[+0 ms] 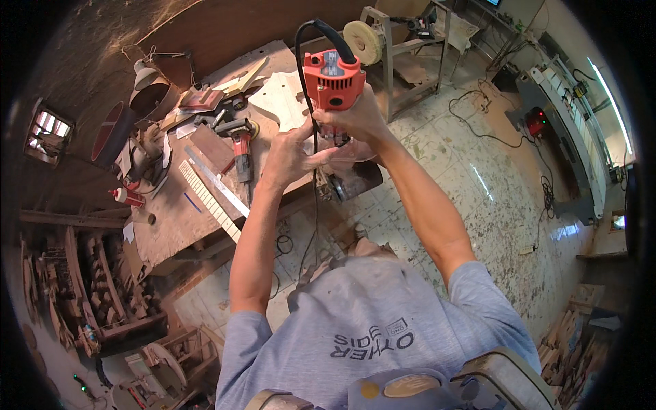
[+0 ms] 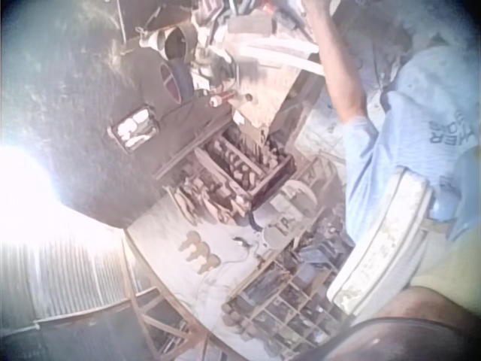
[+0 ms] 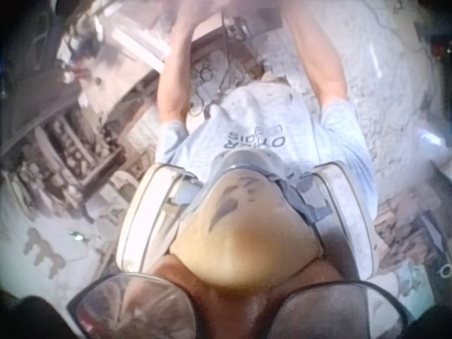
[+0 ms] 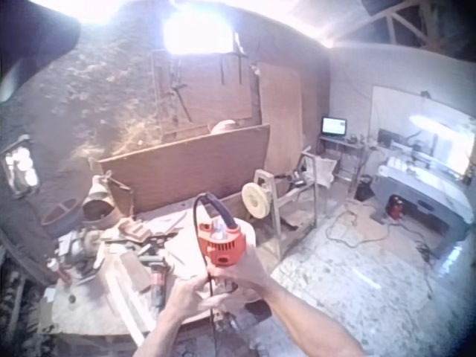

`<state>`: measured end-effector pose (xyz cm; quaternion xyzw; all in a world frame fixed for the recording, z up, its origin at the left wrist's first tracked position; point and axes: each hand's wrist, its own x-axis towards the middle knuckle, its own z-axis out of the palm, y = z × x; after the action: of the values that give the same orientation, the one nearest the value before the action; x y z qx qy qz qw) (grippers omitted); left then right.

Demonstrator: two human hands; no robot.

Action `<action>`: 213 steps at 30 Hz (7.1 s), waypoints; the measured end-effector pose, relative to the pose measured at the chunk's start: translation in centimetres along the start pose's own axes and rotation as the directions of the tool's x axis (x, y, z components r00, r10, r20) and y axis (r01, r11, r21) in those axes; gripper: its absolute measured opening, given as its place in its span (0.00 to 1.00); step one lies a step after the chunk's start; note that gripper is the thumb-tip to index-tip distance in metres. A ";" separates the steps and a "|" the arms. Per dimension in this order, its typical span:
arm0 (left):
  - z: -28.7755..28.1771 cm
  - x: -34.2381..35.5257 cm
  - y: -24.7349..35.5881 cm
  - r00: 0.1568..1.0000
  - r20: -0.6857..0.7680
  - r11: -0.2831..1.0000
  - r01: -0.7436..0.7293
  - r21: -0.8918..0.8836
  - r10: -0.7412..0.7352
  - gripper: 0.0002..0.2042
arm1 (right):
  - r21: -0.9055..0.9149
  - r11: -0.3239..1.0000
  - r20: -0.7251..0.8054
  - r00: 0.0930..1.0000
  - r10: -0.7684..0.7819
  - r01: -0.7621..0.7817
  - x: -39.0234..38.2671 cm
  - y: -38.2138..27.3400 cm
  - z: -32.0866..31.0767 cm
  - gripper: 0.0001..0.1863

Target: The person uses a handheld router to cut grooves into a wooden guitar body and the fretboard, following the contours of the wood.

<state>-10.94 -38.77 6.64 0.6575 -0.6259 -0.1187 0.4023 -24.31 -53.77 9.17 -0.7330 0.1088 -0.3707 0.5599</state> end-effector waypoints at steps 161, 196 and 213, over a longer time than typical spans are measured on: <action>6.3 -3.3 4.4 0.939 -0.316 0.981 -0.086 0.175 0.139 0.05 | -0.153 0.986 -0.117 0.990 -0.084 0.065 -1.9 -0.1 1.1 0.13; 1.5 -2.2 -7.3 0.990 -0.105 0.995 0.097 -0.021 -0.099 0.26 | -0.143 0.988 -0.097 0.992 -0.075 0.060 -2.6 0.3 0.5 0.16; 1.0 -0.9 -6.5 0.926 -0.125 0.934 0.355 -0.040 -0.357 0.25 | -0.186 0.981 -0.069 0.996 -0.061 0.047 -1.2 -0.2 1.3 0.14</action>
<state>-7.08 -38.99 1.29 0.7630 -0.4677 -0.1515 0.4196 -24.39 -52.05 8.67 -0.7701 0.1435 -0.4009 0.4750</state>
